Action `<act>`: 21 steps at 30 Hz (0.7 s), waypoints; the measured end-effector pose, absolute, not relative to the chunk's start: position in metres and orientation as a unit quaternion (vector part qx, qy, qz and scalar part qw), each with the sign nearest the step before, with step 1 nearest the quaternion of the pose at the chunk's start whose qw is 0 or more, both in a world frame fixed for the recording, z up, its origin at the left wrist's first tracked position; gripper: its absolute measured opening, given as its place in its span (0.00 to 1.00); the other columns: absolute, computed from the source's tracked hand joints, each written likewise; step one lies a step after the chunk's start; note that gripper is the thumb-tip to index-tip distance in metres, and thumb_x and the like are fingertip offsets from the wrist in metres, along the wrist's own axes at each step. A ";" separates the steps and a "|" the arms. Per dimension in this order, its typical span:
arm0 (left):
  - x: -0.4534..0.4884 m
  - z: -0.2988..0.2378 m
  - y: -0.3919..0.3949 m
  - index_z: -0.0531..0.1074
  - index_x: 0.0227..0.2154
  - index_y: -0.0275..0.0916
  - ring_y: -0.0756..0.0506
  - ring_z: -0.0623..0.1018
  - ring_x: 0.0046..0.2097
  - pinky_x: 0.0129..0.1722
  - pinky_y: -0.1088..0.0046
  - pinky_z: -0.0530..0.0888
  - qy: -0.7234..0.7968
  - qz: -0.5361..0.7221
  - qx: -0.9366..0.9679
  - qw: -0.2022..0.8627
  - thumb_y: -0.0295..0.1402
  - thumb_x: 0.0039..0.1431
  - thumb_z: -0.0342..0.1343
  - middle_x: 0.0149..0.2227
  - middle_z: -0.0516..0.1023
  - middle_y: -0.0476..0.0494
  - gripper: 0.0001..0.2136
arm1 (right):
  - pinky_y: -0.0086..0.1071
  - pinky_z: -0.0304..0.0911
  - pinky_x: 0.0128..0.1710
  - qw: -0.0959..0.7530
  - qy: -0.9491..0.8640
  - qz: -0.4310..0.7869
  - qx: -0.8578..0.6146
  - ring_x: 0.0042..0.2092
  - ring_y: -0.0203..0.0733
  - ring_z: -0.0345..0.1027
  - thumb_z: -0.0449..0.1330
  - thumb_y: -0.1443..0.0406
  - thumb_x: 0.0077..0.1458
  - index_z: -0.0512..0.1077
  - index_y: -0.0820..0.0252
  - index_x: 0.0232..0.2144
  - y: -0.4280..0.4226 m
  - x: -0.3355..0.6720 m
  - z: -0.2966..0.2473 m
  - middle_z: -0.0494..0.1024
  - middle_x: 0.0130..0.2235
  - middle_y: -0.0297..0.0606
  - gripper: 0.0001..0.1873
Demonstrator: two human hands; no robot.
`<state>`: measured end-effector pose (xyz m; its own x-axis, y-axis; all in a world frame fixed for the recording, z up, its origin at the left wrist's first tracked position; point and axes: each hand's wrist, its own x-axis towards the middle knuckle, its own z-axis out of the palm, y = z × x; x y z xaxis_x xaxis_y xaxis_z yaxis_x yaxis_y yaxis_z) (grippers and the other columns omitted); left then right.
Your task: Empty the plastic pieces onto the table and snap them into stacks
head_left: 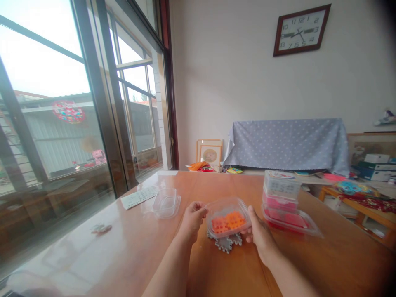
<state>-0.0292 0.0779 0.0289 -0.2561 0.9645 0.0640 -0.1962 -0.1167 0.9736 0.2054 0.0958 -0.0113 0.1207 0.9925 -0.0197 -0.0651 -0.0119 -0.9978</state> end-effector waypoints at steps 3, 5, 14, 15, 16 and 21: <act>-0.030 0.027 0.080 0.68 0.32 0.38 0.54 0.69 0.25 0.24 0.78 0.59 0.469 0.632 0.390 0.479 0.29 0.41 0.65 0.27 0.74 0.52 0.14 | 0.30 0.58 0.18 0.543 -0.403 0.526 -0.517 0.28 0.46 0.73 0.52 0.34 0.55 0.77 0.59 0.31 0.099 0.207 -0.014 0.82 0.28 0.43 0.36; -0.030 0.025 0.082 0.68 0.32 0.38 0.55 0.68 0.25 0.24 0.79 0.59 0.460 0.634 0.381 0.491 0.29 0.41 0.65 0.27 0.74 0.51 0.14 | 0.28 0.57 0.17 0.544 -0.380 0.546 -0.512 0.28 0.45 0.74 0.54 0.34 0.54 0.77 0.59 0.32 0.100 0.207 -0.014 0.82 0.29 0.43 0.35; -0.036 0.016 0.087 0.68 0.31 0.37 0.56 0.67 0.25 0.25 0.80 0.60 0.438 0.644 0.335 0.530 0.30 0.41 0.66 0.25 0.72 0.52 0.14 | 0.27 0.56 0.17 0.517 -0.359 0.586 -0.510 0.32 0.48 0.79 0.57 0.42 0.56 0.75 0.58 0.46 0.097 0.210 -0.005 0.84 0.34 0.45 0.29; -0.036 0.016 0.087 0.68 0.31 0.37 0.56 0.67 0.24 0.25 0.80 0.60 0.438 0.646 0.334 0.528 0.29 0.41 0.66 0.25 0.72 0.53 0.14 | 0.27 0.56 0.18 0.512 -0.357 0.590 -0.512 0.32 0.48 0.79 0.57 0.42 0.56 0.75 0.58 0.46 0.096 0.210 -0.004 0.84 0.34 0.45 0.29; -0.036 0.016 0.087 0.69 0.31 0.37 0.56 0.67 0.24 0.25 0.80 0.60 0.438 0.649 0.334 0.526 0.29 0.41 0.66 0.25 0.72 0.53 0.14 | 0.27 0.56 0.18 0.507 -0.352 0.596 -0.513 0.32 0.48 0.79 0.58 0.42 0.56 0.75 0.58 0.47 0.095 0.210 -0.003 0.84 0.34 0.45 0.30; -0.035 0.020 0.085 0.71 0.32 0.37 0.56 0.69 0.27 0.26 0.81 0.61 0.412 0.663 0.342 0.522 0.29 0.43 0.67 0.27 0.74 0.52 0.13 | 0.26 0.57 0.19 0.489 -0.324 0.623 -0.518 0.33 0.45 0.78 0.59 0.38 0.53 0.72 0.58 0.49 0.092 0.210 0.002 0.84 0.37 0.46 0.35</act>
